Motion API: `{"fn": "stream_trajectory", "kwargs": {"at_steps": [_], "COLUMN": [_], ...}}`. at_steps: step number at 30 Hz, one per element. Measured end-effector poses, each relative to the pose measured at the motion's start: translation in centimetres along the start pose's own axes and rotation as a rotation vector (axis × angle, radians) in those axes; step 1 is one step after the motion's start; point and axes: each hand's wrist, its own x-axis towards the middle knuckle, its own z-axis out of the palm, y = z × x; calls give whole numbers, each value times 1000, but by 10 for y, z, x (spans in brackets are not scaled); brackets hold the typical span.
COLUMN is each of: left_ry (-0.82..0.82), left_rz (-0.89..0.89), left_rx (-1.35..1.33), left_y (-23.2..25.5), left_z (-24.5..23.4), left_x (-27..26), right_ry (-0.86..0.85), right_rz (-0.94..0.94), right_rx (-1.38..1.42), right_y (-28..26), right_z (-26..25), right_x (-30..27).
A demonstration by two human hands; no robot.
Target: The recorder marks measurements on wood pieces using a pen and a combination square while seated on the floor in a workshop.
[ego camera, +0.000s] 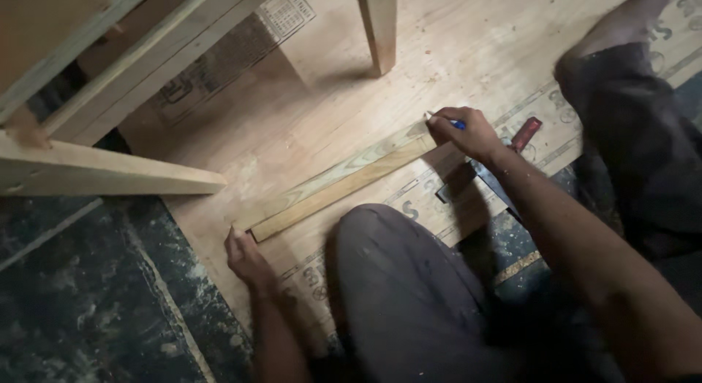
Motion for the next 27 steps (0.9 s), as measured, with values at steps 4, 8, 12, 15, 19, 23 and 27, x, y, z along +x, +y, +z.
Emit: {"fn": "stream_trajectory", "kwargs": {"at_steps": [4,8,12,15,19,23,27], "left_ry": [11,71,-4,-241,-623,-757,-825], "left_rz": [-31,-55,117,522,487,597,447], "left_rx": [266,179,423,641,801,1033,1089], "left_y": [-8,23,69,99,112,96,98], "left_z": [-15,-9,15,49,104,144,154], "left_x": [15,20,14,7,-3,7,29], "right_ry": [155,233,347,448,519,483,484], "right_rz": [5,0,49,55,51,65,-11], "right_rx": [-8,279,645,521,283,201,77], "right_y": [3,17,38,50,50,49,57], "right_z": [-7,-21,-19,-18,-12,-7,9], "right_x": [-14,-43,-79,-92,-101,-106,-112]}}
